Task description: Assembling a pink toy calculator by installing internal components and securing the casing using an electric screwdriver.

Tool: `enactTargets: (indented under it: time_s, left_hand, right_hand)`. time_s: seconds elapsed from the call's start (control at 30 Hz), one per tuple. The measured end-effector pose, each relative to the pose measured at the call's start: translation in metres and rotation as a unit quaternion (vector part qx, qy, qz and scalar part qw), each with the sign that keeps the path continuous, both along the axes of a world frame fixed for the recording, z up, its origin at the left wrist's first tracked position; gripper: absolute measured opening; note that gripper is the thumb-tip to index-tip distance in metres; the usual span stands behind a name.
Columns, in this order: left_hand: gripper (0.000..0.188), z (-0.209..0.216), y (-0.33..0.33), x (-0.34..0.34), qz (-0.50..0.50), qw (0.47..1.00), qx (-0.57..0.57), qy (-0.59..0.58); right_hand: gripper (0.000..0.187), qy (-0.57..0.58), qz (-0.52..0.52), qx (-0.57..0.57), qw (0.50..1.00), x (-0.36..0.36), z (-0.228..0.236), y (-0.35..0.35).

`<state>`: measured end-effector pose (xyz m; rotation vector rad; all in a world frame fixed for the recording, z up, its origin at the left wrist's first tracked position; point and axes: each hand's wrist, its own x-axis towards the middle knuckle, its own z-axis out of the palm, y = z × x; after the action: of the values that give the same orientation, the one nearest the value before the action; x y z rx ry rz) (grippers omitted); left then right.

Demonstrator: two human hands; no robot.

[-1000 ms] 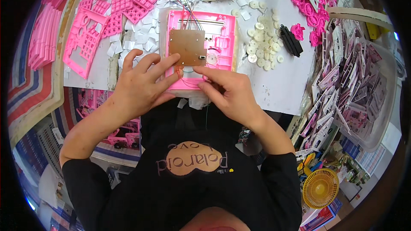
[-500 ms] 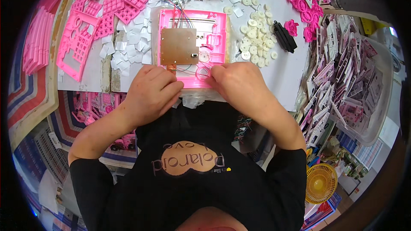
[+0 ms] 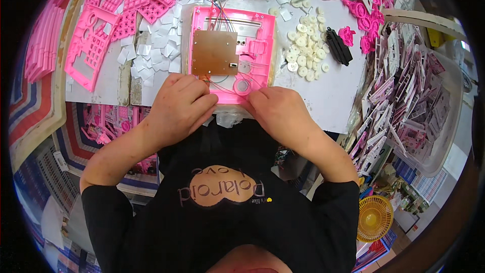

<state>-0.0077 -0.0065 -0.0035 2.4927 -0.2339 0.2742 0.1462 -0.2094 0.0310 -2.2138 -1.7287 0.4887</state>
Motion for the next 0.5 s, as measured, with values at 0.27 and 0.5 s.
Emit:
enactTargets:
  time_s: [0.27,0.5]
  left_hand:
    - [0.03,-0.006,-0.001,-0.001,0.009,1.0,-0.01,-0.025]
    - [0.034,-0.006,-0.026,0.014,-0.018,0.998,-0.019,-0.063]
  right_hand:
    - [0.009,0.046,-0.043,0.092,0.994,0.006,-0.003,-0.013]
    - [0.011,0.067,-0.01,0.128,0.99,0.017,-0.018,-0.017]
